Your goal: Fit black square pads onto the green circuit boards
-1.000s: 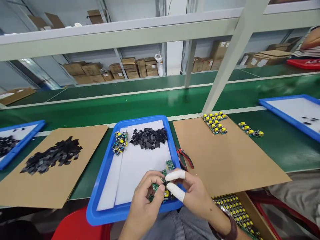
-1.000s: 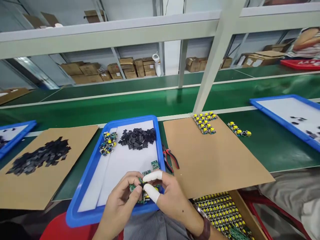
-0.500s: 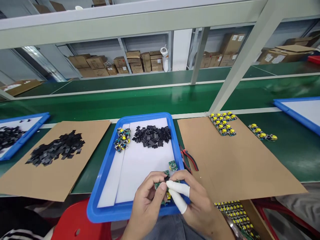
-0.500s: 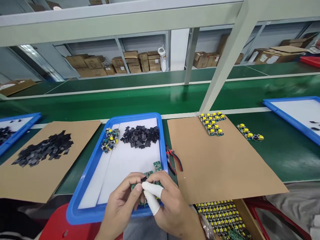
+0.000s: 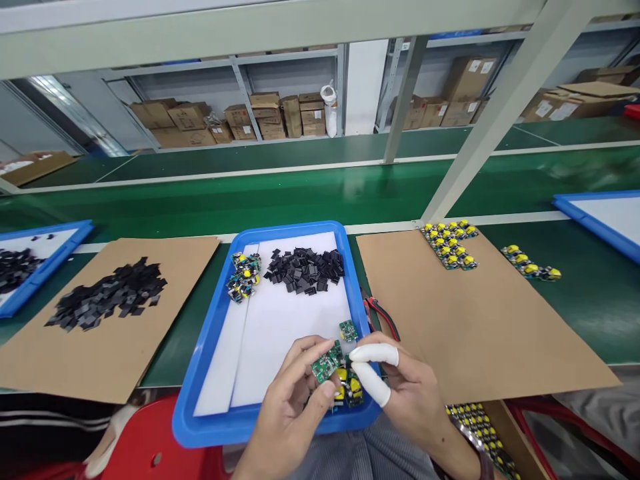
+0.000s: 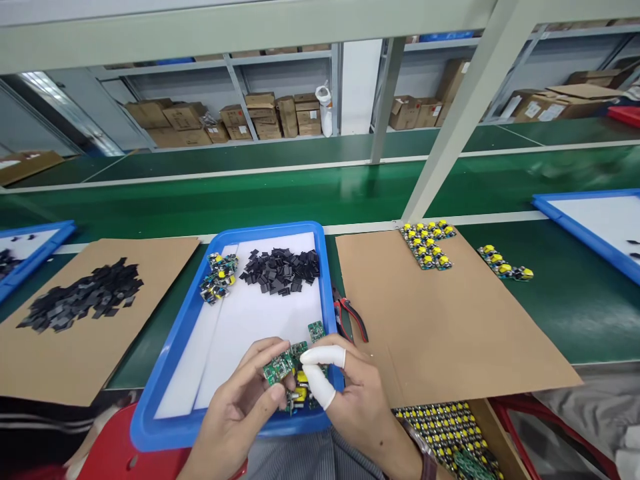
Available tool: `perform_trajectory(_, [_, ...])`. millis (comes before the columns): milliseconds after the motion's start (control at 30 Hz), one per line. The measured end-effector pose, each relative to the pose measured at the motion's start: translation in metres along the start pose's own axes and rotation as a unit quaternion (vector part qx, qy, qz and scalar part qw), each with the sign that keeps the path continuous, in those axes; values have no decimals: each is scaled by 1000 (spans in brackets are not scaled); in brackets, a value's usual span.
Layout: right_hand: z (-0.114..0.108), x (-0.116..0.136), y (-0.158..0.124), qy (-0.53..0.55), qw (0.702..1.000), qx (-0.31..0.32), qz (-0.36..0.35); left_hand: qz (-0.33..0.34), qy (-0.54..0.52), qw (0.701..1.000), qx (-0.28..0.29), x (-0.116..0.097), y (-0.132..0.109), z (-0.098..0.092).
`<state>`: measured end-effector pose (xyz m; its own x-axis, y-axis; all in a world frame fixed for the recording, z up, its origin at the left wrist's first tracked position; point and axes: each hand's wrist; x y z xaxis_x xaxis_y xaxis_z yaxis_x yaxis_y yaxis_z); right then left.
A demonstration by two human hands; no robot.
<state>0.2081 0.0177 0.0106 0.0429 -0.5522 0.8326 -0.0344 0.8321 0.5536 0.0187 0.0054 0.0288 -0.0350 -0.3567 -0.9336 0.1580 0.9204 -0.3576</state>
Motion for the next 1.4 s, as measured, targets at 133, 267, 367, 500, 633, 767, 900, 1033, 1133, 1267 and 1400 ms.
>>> perform_trajectory(133, [3, -8, -5, -4, 1000, -9, 24, -8, -38, 999, -32, -2, -5, 6])
perform_trajectory(267, [8, -13, -6, 20, 997, -43, 55, -7, -23, 999, -22, -2, -4, 1])
perform_trajectory(367, [8, -11, -2, 15, 999, -26, 41, 17, 50, 998, 20, 0, 1, -8])
perform_trajectory(500, [4, -2, 3, 4, 999, 51, -10, 78, 168, 982, -17, 0, 5, -10])
perform_trajectory(633, [5, 2, -1, 7, 997, 80, -11, 97, 191, 976, -40, -1, 6, -3])
perform_trajectory(767, [10, -1, -5, 6, 998, 56, 17, 56, 92, 993, -45, 1, 6, 3])
perform_trajectory(900, [12, -3, -2, 8, 999, 34, 11, 24, 51, 998, -27, 3, 6, 5])
perform_trajectory(1033, [7, -4, 0, -51, 994, 56, -85, 33, 56, 997, -40, 4, 8, 1])
perform_trajectory(1133, [5, -4, -1, -111, 974, 94, -177, 39, 27, 999, -27, 3, 8, 0])
perform_trajectory(1267, [8, 1, -2, -125, 960, 115, -223, 23, -35, 999, 0, -1, 5, 1])
perform_trajectory(1400, [10, 7, -2, -106, 969, 101, -199, 29, -46, 998, 25, -4, 3, 1])
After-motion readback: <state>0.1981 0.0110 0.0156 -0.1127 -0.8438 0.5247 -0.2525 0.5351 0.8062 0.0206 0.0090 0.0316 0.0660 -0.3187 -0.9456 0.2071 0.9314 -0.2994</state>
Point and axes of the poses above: each hand's wrist, its own y-axis towards the middle knuckle, its own z-axis out of the palm, x = y × z, and after that the axes turned 15 degrees about -z, right-handed
